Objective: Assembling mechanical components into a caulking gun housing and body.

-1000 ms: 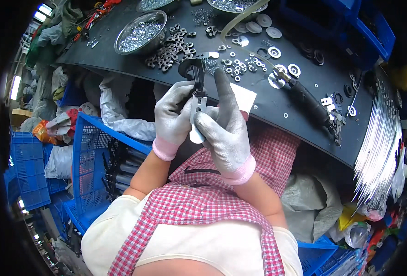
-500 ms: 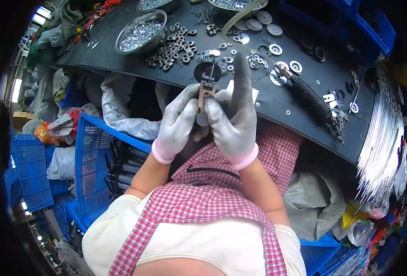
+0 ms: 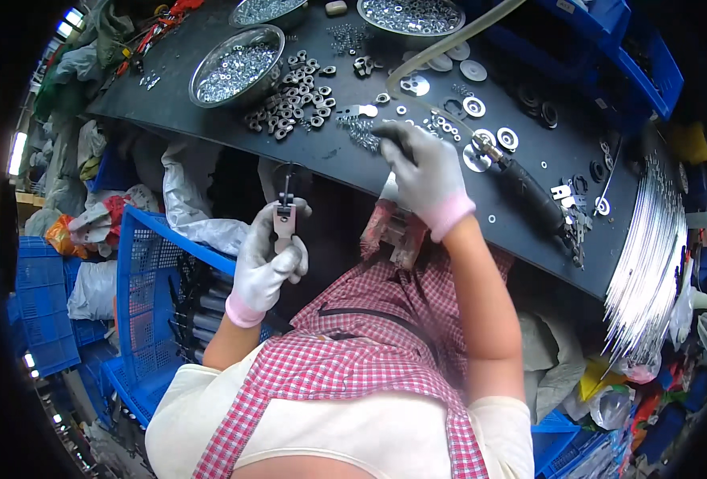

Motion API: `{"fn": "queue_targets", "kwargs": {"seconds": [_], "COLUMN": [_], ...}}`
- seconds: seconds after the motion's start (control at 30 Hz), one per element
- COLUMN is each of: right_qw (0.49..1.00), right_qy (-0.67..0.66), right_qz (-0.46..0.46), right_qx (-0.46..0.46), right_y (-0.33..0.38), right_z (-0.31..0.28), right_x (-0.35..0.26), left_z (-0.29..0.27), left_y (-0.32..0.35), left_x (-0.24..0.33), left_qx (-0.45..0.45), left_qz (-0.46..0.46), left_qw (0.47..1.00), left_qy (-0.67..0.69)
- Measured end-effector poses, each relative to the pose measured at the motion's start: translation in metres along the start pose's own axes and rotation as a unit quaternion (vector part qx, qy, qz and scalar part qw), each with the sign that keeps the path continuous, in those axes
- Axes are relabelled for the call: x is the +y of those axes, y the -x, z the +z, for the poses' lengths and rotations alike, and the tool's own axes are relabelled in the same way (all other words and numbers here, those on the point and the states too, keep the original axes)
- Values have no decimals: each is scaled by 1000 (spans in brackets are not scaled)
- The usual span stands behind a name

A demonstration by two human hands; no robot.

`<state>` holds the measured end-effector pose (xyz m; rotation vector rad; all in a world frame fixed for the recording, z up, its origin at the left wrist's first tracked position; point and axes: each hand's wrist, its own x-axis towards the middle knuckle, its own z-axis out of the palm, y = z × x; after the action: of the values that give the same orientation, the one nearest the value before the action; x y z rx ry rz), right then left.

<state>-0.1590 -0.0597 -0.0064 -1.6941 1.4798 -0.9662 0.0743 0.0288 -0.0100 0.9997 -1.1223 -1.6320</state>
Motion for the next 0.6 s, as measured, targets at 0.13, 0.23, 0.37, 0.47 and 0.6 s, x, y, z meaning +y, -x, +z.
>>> {"fn": "queue_targets", "kwargs": {"seconds": [0.13, 0.23, 0.37, 0.47, 0.6], "right_qw": [965, 960, 974, 912, 747], "right_qy": [253, 277, 182, 215, 409], "right_qz": [-59, -18, 52, 161, 403], "right_qx": [43, 34, 124, 311, 335], "right_y": [-55, -56, -12, 24, 81], "right_z": [-2, -21, -72, -151, -270], "right_x": [24, 30, 24, 75, 141], "left_z": [-8, -14, -27, -31, -33], "left_y": [-3, -2, 3, 2, -1], "left_x": [-5, -8, -16, -9, -10], "left_qx": [49, 67, 158, 177, 150], "left_qz": [23, 16, -17, -44, -36], "left_qw": [998, 998, 986, 981, 982], "left_qy": [9, 14, -44, -67, -106]}}
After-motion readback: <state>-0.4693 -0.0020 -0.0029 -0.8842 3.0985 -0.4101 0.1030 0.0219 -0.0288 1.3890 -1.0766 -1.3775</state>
